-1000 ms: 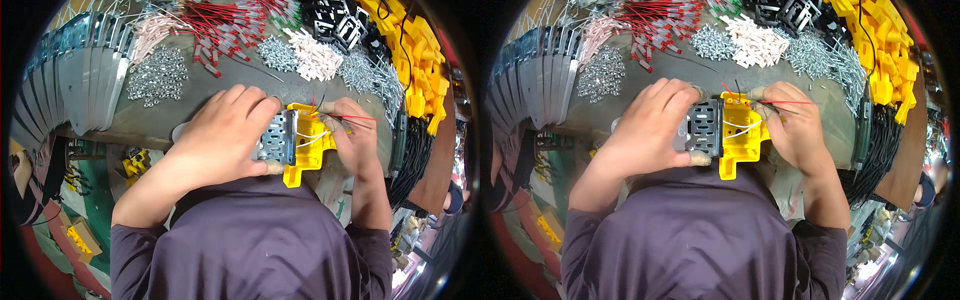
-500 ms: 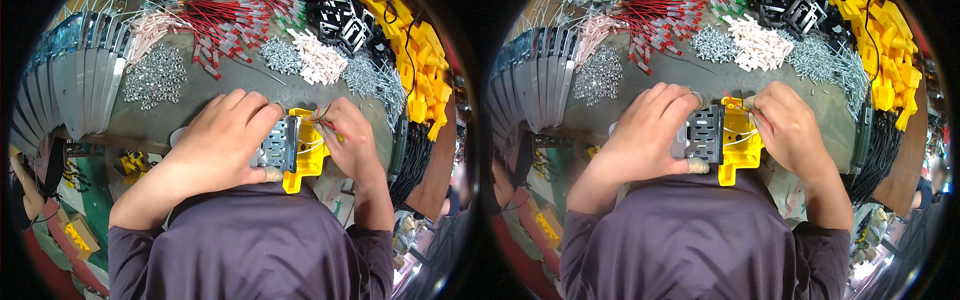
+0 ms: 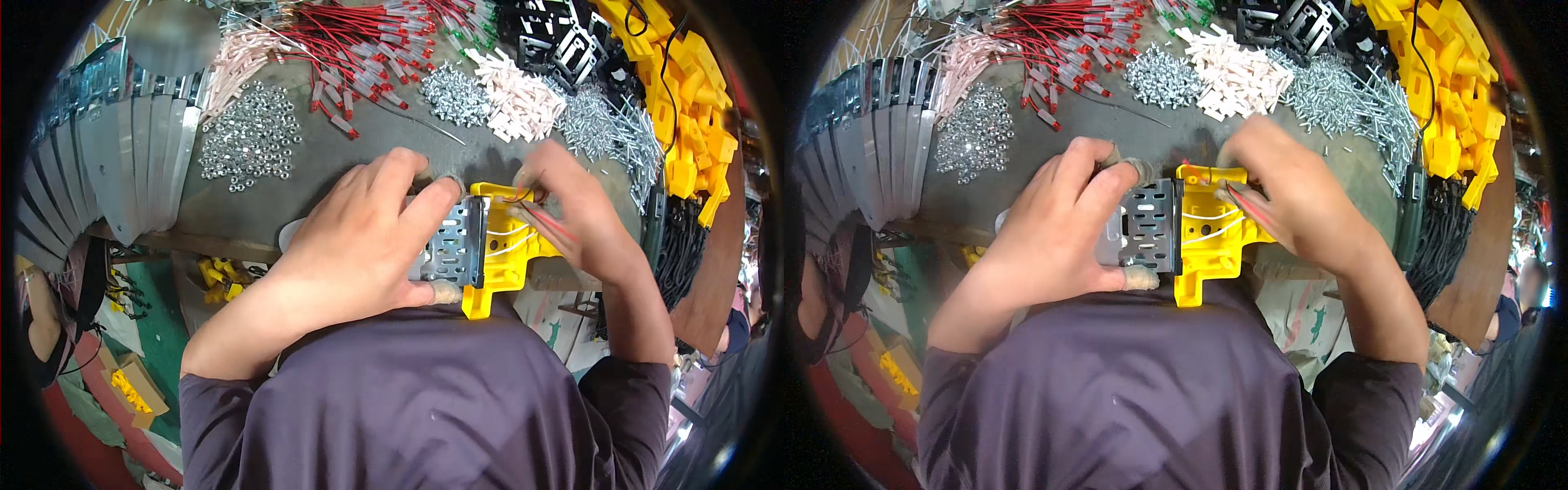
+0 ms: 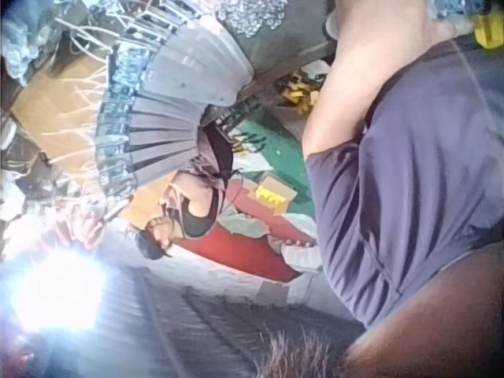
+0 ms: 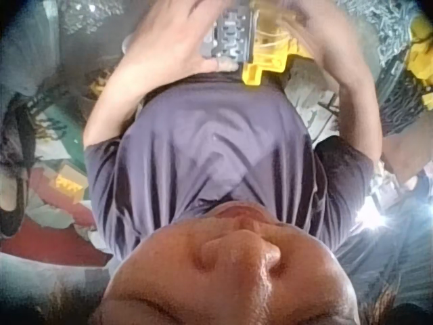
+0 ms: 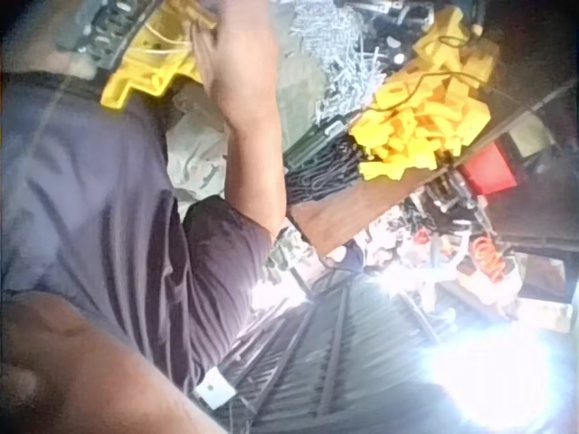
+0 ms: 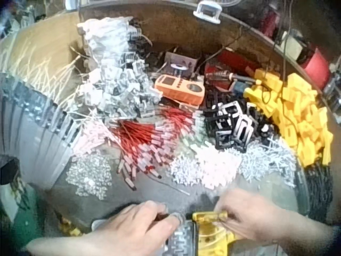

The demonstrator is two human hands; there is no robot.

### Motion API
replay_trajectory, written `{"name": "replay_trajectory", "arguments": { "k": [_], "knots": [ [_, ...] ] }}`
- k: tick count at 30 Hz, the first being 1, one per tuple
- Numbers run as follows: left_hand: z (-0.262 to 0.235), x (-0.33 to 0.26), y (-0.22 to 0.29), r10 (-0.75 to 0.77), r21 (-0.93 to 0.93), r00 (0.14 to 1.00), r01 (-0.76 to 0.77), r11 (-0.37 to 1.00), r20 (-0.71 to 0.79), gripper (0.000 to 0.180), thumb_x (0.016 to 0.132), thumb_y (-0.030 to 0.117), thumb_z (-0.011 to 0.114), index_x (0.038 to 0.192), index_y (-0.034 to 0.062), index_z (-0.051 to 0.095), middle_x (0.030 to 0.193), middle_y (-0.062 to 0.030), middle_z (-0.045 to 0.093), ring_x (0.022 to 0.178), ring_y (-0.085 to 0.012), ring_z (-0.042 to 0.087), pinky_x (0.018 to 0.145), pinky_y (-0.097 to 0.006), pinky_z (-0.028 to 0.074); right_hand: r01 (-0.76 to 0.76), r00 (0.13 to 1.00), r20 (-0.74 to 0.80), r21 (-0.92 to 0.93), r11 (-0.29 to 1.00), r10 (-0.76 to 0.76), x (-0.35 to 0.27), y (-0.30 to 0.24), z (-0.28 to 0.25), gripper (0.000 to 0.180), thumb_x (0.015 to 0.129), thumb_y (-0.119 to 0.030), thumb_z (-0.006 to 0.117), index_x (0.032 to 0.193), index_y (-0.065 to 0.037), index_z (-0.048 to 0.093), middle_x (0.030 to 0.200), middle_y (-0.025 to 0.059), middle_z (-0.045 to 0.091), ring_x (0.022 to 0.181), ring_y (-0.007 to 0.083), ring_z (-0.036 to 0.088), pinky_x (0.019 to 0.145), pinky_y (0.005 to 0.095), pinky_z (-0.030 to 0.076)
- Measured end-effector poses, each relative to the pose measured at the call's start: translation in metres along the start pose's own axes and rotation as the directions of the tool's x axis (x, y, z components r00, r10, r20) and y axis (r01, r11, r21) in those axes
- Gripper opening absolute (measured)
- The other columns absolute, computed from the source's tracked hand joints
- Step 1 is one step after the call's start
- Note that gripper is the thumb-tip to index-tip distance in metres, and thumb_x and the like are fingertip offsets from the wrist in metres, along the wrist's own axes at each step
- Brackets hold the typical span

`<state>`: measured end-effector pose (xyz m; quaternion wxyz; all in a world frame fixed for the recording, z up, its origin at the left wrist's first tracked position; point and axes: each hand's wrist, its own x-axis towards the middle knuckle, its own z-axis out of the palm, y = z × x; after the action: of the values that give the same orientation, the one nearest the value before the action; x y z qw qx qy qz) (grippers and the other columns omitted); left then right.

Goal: Assembling a yellow plastic tool housing with internal components and wiring using screwdrivers.

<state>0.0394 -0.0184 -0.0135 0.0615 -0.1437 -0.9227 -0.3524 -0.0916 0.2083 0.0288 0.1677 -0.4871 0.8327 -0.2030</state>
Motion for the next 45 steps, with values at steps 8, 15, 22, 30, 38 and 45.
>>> {"name": "replay_trajectory", "arguments": {
  "k": [8, 15, 22, 30, 38, 45],
  "knots": [
    [0.003, 0.007, 0.002, 0.002, -0.089, 0.999, 0.003, 0.996, 0.049, 0.090, 0.054, 0.044, 0.086, 0.125, 0.0040, 0.048, 0.113, -0.0196, 0.049, 0.102, -0.0385, 0.054, 0.085, -0.045, 0.046, -0.209, 0.971, 0.145, 0.146, 0.967, 0.188, -0.007, 0.000, 0.005, 0.025, 0.089, -0.014, 0.059, 0.110, 0.000, 0.057, 0.098, 0.0199, 0.060, 0.091, 0.0368, 0.060, 0.080, 0.0387, 0.048],
    [0.037, 0.073, 0.016, 0.091, -0.214, 0.986, -0.059, 0.975, 0.143, 0.076, 0.067, 0.039, 0.080, 0.113, -0.0101, 0.044, 0.077, -0.0213, 0.064, 0.073, -0.0399, 0.065, 0.063, -0.047, 0.051, -0.346, 0.931, 0.020, 0.374, 0.861, 0.365, -0.035, 0.012, 0.006, 0.034, 0.098, -0.017, 0.052, 0.121, 0.008, 0.053, 0.114, 0.0127, 0.060, 0.103, 0.0192, 0.055, 0.091, 0.0323, 0.043],
    [0.049, 0.075, 0.008, 0.080, -0.221, 0.987, -0.049, 0.974, 0.138, 0.082, 0.066, 0.037, 0.077, 0.117, -0.0161, 0.041, 0.078, -0.0226, 0.066, 0.074, -0.0399, 0.066, 0.066, -0.044, 0.052, -0.500, 0.865, 0.350, 0.542, 0.676, 0.359, -0.016, 0.032, 0.009, 0.032, 0.097, -0.013, 0.053, 0.124, 0.005, 0.052, 0.115, 0.0092, 0.060, 0.103, 0.0154, 0.054, 0.091, 0.0281, 0.042],
    [0.045, 0.074, 0.008, 0.071, -0.246, 0.986, -0.032, 0.969, 0.150, 0.093, 0.061, 0.049, 0.081, 0.115, -0.0155, 0.041, 0.080, -0.0225, 0.066, 0.076, -0.0392, 0.066, 0.069, -0.043, 0.053, -0.565, 0.824, 0.403, 0.538, 0.625, 0.398, -0.014, 0.025, 0.002, 0.043, 0.095, -0.017, 0.058, 0.132, 0.002, 0.045, 0.122, 0.0084, 0.057, 0.108, 0.0151, 0.053, 0.094, 0.0282, 0.041],
    [0.054, 0.076, 0.009, 0.102, -0.255, 0.984, -0.061, 0.965, 0.149, 0.100, 0.065, 0.054, 0.076, 0.123, -0.0187, 0.037, 0.081, -0.0253, 0.066, 0.077, -0.0411, 0.066, 0.069, -0.044, 0.053, -0.586, 0.810, 0.315, 0.465, 0.663, 0.495, -0.010, 0.008, -0.007, 0.045, 0.093, -0.018, 0.061, 0.130, 0.004, 0.048, 0.128, 0.0112, 0.055, 0.113, 0.0167, 0.053, 0.098, 0.0302, 0.040],
    [0.025, 0.062, 0.003, 0.030, -0.276, 0.985, 0.019, 0.961, 0.171, 0.059, 0.071, 0.022, 0.071, 0.109, -0.0118, 0.040, 0.075, -0.0245, 0.064, 0.073, -0.0423, 0.064, 0.065, -0.049, 0.051, -0.391, 0.852, 0.478, 0.316, 0.864, 0.211, 0.032, -0.004, -0.004, 0.030, 0.087, -0.005, 0.054, 0.113, 0.007, 0.060, 0.116, 0.0162, 0.066, 0.106, 0.0232, 0.061, 0.096, 0.0346, 0.046]
  ]
}}
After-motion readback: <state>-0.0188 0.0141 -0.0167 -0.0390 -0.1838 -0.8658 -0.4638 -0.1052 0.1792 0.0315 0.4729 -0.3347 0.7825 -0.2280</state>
